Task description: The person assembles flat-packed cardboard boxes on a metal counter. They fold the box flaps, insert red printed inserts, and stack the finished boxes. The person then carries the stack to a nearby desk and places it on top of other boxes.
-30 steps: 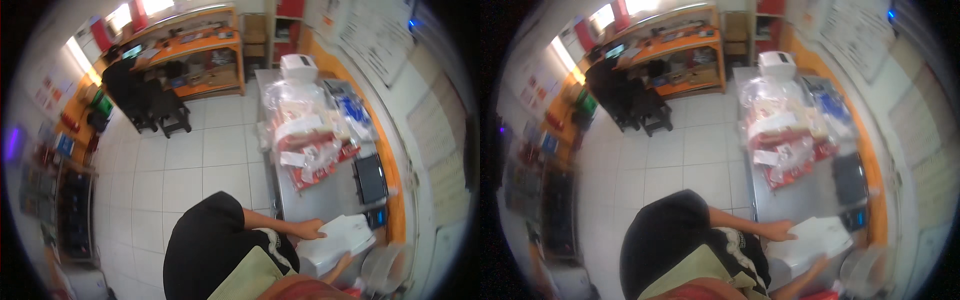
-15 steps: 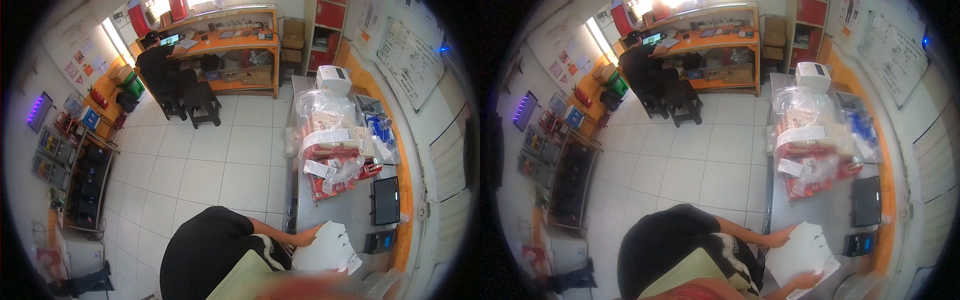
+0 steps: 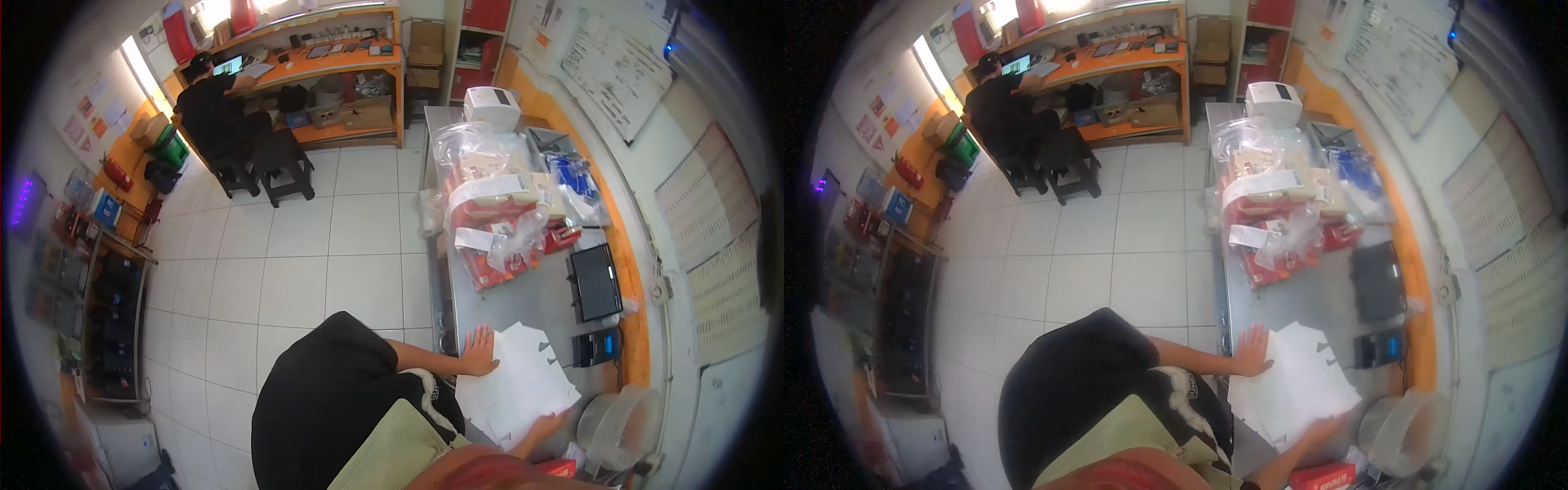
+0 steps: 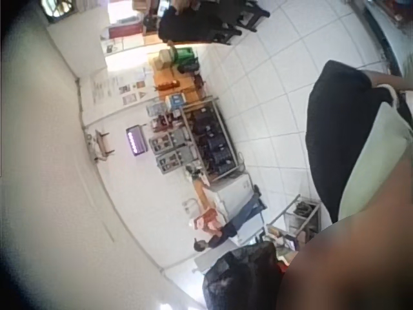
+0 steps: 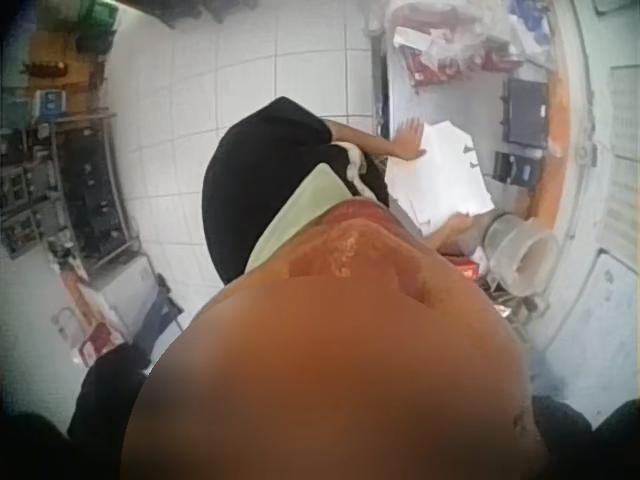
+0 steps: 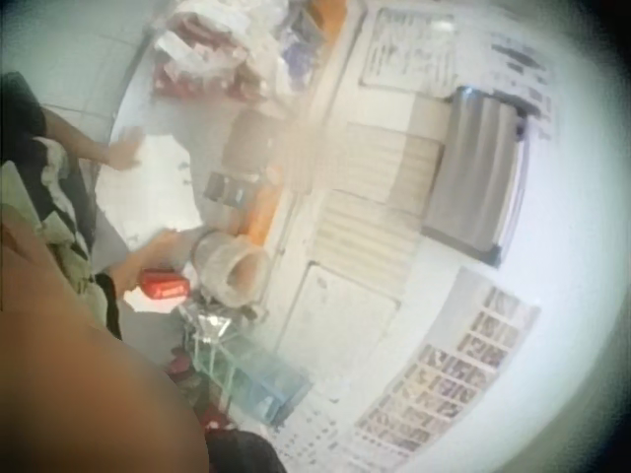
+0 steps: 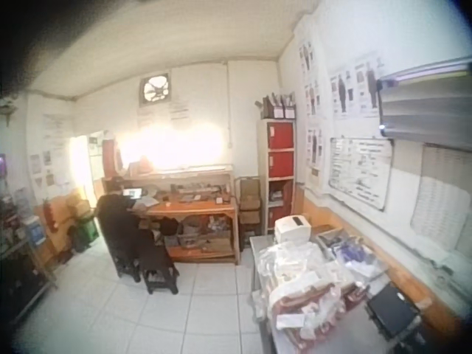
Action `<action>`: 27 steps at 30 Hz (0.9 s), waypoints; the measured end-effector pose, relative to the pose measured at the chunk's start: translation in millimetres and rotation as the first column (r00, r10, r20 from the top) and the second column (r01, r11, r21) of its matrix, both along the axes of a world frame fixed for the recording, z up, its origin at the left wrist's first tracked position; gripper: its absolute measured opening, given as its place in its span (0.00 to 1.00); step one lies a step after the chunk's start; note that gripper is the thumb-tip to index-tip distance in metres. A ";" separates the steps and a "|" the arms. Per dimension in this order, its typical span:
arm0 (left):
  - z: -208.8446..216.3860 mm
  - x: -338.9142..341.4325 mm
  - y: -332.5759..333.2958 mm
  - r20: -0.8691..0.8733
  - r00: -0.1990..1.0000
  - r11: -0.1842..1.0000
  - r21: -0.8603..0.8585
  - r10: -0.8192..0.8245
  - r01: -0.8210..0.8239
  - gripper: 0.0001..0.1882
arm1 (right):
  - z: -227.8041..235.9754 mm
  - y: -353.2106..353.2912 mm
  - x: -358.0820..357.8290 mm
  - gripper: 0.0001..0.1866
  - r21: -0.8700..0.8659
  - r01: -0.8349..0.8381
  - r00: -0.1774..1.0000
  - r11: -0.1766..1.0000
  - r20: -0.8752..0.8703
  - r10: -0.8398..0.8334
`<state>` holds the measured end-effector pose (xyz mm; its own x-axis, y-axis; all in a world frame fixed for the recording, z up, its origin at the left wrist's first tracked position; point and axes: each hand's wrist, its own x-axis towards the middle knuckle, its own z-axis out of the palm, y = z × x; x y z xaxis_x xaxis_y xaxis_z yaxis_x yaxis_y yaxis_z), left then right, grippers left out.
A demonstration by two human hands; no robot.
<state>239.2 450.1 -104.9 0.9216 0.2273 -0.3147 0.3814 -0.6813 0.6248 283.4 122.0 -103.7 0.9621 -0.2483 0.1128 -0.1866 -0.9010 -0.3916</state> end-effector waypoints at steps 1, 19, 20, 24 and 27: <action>-11.8 -11.0 -0.1 0.048 0.999 1.000 0.002 -0.012 0.012 0.51 | 2.9 21.2 -4.3 0.31 -0.004 0.027 0.998 1.000 -0.049 -0.027; 25.9 -44.9 -15.7 0.251 0.946 0.895 -0.440 0.208 -0.080 0.24 | 39.7 72.0 -26.5 0.42 -0.104 0.053 0.992 0.993 -0.107 -0.064; 25.3 -44.2 -19.9 0.274 0.947 0.924 -0.377 0.169 -0.056 0.24 | 36.7 71.0 -26.1 0.43 -0.111 0.048 0.993 0.993 -0.104 -0.059; 51.9 -49.5 -29.4 0.219 0.974 0.976 -0.189 -0.065 0.108 0.23 | 12.4 59.3 -19.8 0.45 -0.191 0.004 0.989 0.982 -0.144 -0.032; 33.9 -52.0 -31.2 0.322 0.940 0.978 -0.126 -0.116 0.164 0.24 | -46.5 44.7 -8.2 0.44 -0.114 -0.052 0.998 0.992 0.039 0.056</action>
<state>187.2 418.8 -71.0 0.9977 0.0617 -0.0273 0.0591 -0.6035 0.7951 275.2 166.8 -150.2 0.9676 -0.1795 0.1777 -0.1221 -0.9483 -0.2930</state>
